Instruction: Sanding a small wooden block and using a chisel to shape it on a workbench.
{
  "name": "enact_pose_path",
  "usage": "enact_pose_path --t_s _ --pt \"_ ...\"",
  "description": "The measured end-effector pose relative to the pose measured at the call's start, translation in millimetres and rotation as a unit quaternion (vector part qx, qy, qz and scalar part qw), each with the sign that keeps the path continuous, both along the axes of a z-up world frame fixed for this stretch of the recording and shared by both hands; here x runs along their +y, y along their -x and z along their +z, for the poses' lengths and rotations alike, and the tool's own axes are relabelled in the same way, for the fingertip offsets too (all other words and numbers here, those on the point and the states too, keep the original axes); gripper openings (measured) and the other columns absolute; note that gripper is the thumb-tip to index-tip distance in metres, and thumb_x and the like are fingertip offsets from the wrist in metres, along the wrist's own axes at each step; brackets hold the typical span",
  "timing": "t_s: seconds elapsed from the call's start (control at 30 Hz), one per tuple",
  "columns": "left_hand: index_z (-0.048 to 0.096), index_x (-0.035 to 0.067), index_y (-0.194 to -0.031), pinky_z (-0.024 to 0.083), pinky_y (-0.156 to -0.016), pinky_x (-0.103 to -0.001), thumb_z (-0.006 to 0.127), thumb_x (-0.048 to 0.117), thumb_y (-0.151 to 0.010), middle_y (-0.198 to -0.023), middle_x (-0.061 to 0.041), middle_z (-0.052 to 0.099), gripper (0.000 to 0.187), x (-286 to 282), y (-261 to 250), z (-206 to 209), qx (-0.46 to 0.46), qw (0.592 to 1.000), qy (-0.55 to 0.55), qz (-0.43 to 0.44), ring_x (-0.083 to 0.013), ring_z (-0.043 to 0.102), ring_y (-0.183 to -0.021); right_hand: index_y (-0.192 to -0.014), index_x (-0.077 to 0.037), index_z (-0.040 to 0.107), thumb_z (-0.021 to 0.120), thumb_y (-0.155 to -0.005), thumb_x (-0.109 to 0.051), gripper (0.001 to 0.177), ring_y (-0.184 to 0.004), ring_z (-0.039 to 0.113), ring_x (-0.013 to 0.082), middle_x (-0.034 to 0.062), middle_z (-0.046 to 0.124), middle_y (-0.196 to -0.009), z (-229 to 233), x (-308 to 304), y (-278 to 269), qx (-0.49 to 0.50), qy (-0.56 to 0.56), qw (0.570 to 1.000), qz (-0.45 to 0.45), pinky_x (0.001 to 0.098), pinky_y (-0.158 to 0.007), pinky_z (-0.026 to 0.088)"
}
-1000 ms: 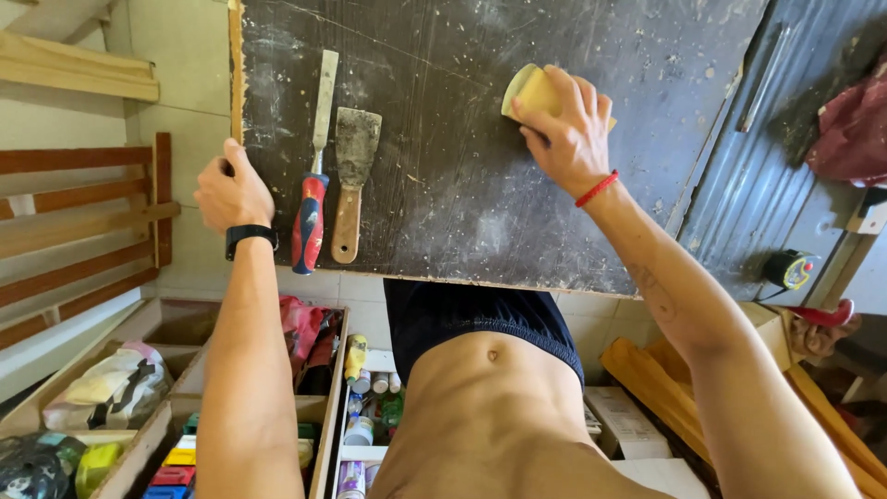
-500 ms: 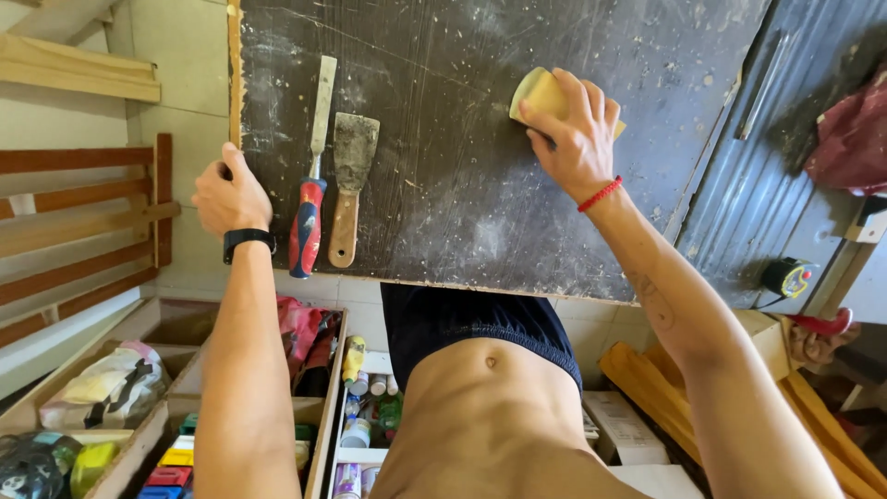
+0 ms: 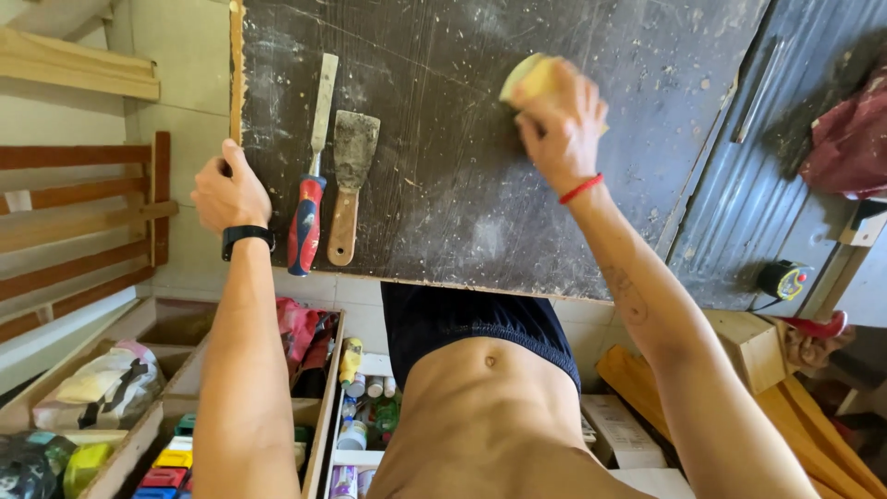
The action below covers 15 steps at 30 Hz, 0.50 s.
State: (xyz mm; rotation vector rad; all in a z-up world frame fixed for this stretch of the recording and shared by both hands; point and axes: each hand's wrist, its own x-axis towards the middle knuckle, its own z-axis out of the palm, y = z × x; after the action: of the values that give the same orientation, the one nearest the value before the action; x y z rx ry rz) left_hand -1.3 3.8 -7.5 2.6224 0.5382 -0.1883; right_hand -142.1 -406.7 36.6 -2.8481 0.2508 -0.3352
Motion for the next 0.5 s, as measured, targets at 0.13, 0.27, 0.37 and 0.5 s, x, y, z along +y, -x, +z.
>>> enact_pose_path --t_s 0.13,0.27,0.37,0.5 --pt "0.064 0.016 -0.065 0.042 -0.051 -0.047 0.045 0.055 -0.097 -0.061 -0.006 0.064 0.054 1 0 -3 0.016 1.0 0.008 0.015 -0.0307 0.058 -0.06 -0.117 -0.023 0.074 0.085 -0.083 -0.017 0.037 -0.119 0.048 0.0411 0.0184 0.048 -0.139 20 10 9 0.015 0.025 0.997 0.077 0.0558 -0.088 0.042" --pt "0.064 0.014 -0.065 0.04 -0.05 -0.048 0.044 0.055 -0.098 -0.063 -0.008 0.064 0.056 2 3 -2 0.011 1.0 0.004 0.005 -0.0324 0.058 -0.059 -0.117 -0.023 0.074 0.084 -0.085 -0.016 0.035 -0.12 0.047 0.0414 0.0189 0.048 -0.139 10 13 5 0.002 0.028 0.999 0.031 0.0553 -0.087 0.043" --pt "0.062 0.016 -0.066 0.048 -0.057 -0.047 0.044 0.056 -0.1 -0.062 -0.007 0.063 0.055 2 3 6 -0.012 1.0 0.0 -0.023 -0.033 0.065 -0.063 -0.112 -0.029 0.075 0.083 -0.081 -0.021 0.033 -0.121 0.049 0.037 0.0141 0.051 -0.138 5 16 14 -0.009 0.021 0.999 0.046 0.0486 -0.086 0.04" --pt "0.056 0.016 -0.065 0.053 -0.062 -0.045 0.045 0.057 -0.101 -0.057 -0.005 0.058 0.056 5 8 2 -0.022 0.999 -0.014 -0.04 -0.0335 0.067 -0.065 -0.104 -0.028 0.077 0.082 -0.08 -0.026 0.024 -0.12 0.051 0.0308 0.0076 0.05 -0.138 5 6 28 -0.019 0.019 1.0 -0.004 0.039 -0.085 0.037"
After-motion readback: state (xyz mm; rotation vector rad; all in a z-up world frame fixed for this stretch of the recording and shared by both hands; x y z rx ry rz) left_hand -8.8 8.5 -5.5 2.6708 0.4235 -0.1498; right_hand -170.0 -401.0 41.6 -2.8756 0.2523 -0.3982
